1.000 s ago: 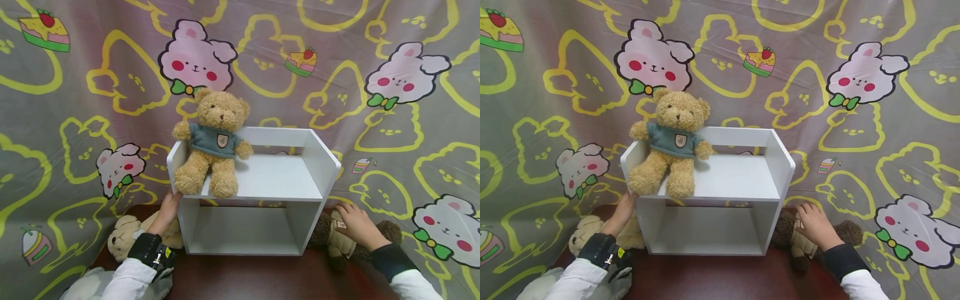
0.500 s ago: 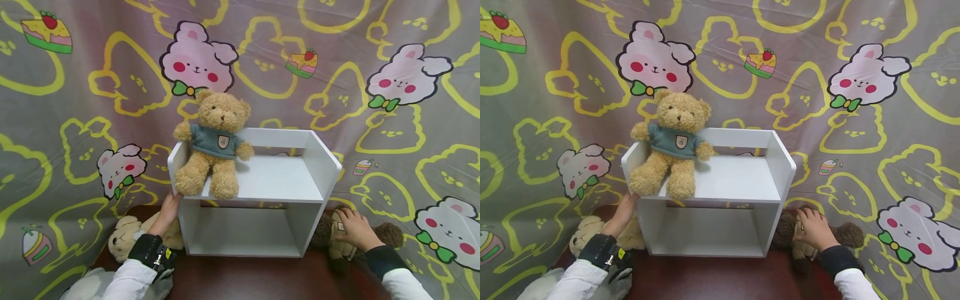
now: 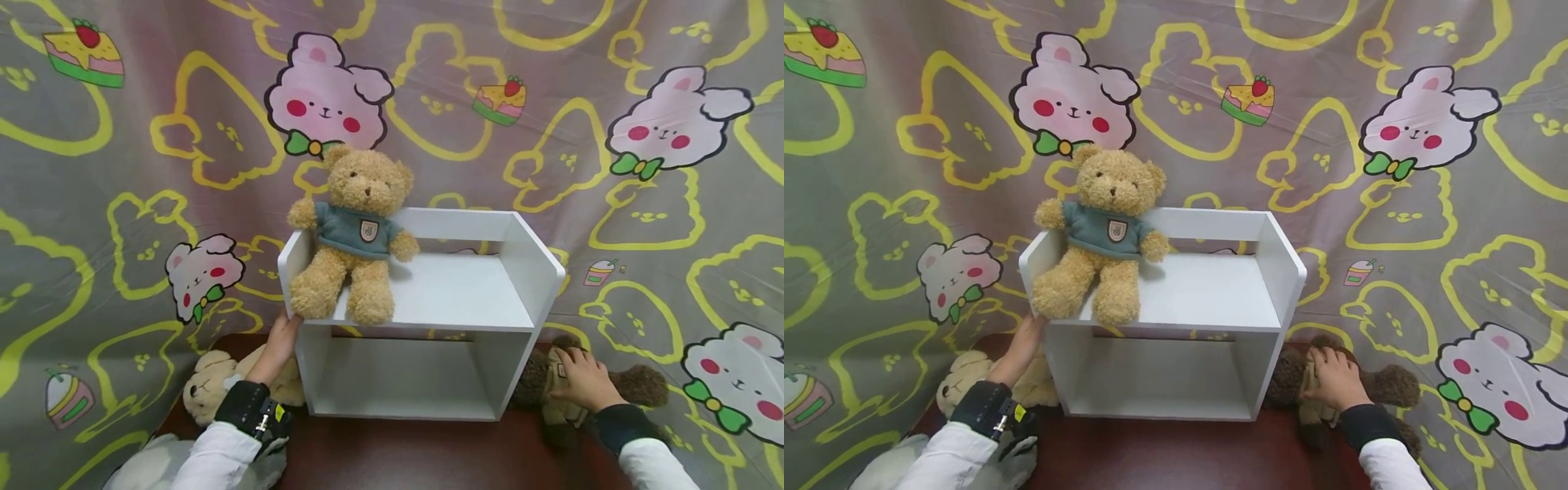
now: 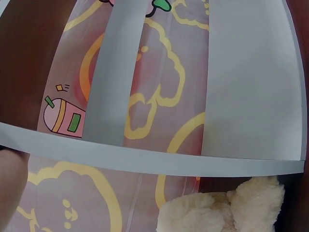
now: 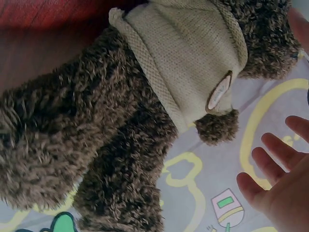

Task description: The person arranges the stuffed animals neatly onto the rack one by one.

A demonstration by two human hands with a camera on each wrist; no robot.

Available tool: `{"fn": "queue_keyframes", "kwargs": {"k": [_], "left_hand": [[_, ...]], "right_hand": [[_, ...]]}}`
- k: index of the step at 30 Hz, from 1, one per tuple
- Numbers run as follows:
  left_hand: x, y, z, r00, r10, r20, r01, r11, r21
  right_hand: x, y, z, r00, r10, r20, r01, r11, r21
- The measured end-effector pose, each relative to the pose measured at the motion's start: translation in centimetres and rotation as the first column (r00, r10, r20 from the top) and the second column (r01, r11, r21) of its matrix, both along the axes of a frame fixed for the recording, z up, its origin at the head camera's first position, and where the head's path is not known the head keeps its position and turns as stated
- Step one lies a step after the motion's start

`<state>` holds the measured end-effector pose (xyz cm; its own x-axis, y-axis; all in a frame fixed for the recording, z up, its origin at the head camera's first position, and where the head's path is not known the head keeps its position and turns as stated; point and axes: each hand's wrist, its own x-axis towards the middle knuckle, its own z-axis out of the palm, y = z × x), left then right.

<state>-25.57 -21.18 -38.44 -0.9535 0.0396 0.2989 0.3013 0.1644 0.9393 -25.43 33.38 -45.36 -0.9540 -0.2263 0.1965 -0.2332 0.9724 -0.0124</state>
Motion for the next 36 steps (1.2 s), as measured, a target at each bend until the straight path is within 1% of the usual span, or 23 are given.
{"fn": "queue_keyframes", "kwargs": {"k": [4, 8, 12, 17, 21, 26, 31, 36], "left_hand": [[-0.2, 0.3, 0.0, 1.000, 0.005, 0.006, -0.005, 1.000, 0.020], [0.0, 0.2, -0.2, 1.000, -0.005, 0.008, 0.004, 1.000, 0.019], [0.2, 0.1, -0.4, 1.000, -0.020, 0.014, 0.020, 1.000, 0.013], [0.0, 0.0, -0.4, 1.000, -0.015, 0.025, 0.014, 1.000, 0.015], [0.0, 0.1, -0.2, 1.000, -0.001, 0.020, 0.000, 1.000, 0.022], [-0.1, 0.2, -0.2, 1.000, 0.000, 0.002, 0.000, 1.000, 0.022], [-0.2, 0.2, -0.3, 1.000, 0.010, 0.006, -0.010, 1.000, 0.018], [-0.1, 0.2, -0.2, 1.000, 0.027, 0.015, -0.028, 0.999, 0.023]], "right_hand": [[-0.2, 0.5, -0.4, 1.000, -0.002, 0.005, 0.002, 1.000, -0.017], [-0.3, 0.7, -1.3, 0.999, -0.006, 0.031, 0.007, 0.999, -0.032], [-0.7, 0.9, -2.1, 0.998, -0.041, 0.046, 0.043, 0.998, -0.050], [-1.2, 0.8, -2.5, 0.993, -0.079, 0.082, 0.086, 0.994, -0.073], [-1.4, 0.7, -2.5, 0.985, -0.108, 0.131, 0.121, 0.989, -0.091], [-1.8, 0.7, -2.5, 0.971, -0.144, 0.190, 0.164, 0.982, -0.094], [-2.4, 0.8, -3.3, 0.953, -0.182, 0.241, 0.211, 0.972, -0.099], [-2.7, 0.6, -4.0, 0.946, -0.202, 0.253, 0.237, 0.964, -0.119]]}}
